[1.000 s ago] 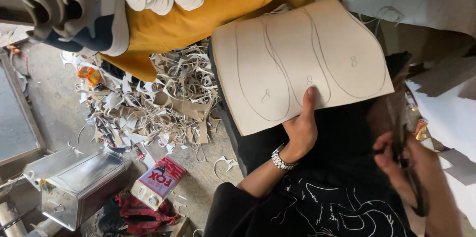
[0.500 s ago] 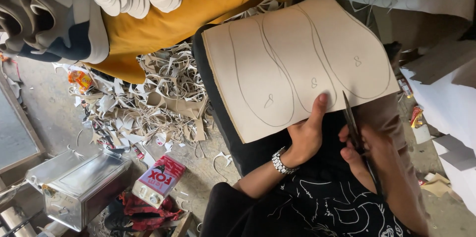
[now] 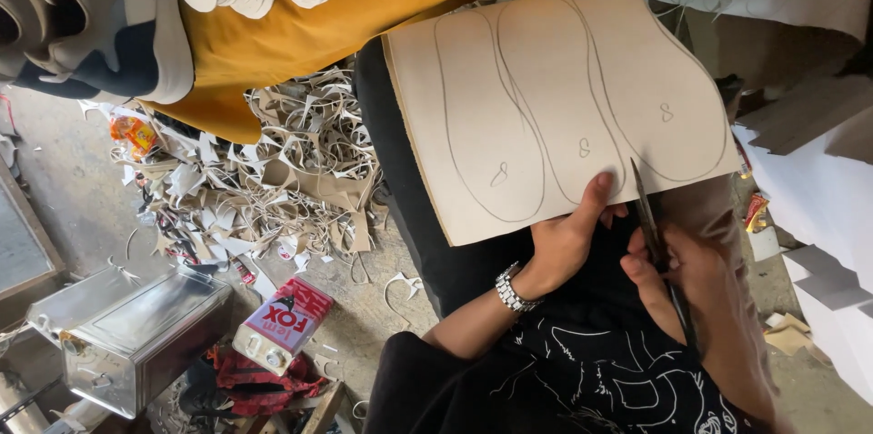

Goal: The person uses scissors to cut out shoe insole shapes from a sheet of white material. They hold the material on their lap, cut along the drawn outlines, and remove the excess pieces.

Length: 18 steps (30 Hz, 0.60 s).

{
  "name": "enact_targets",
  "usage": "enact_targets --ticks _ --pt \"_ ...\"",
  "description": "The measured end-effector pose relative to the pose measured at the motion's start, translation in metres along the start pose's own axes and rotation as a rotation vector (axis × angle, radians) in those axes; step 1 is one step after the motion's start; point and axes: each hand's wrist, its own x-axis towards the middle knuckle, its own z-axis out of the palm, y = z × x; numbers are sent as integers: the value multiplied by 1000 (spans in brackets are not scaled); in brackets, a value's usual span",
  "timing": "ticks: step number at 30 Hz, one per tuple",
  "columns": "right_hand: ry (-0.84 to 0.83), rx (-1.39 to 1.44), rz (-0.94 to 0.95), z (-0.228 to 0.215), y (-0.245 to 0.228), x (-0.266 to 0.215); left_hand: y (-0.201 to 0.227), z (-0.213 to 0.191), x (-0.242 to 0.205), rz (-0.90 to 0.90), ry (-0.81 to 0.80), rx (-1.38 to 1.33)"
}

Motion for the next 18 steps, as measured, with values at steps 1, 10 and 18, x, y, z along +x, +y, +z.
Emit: enact_targets --ticks 1,10,18 --pt "33 -20 -22 0 0 -1 2 0 0 -16 -30 9" --pt "58 14 -244 0 15 -5 -6 0 1 32 -58 65" --pt "-125 -103 -128 -9 38 -9 -9 -5 7 80 -9 18"
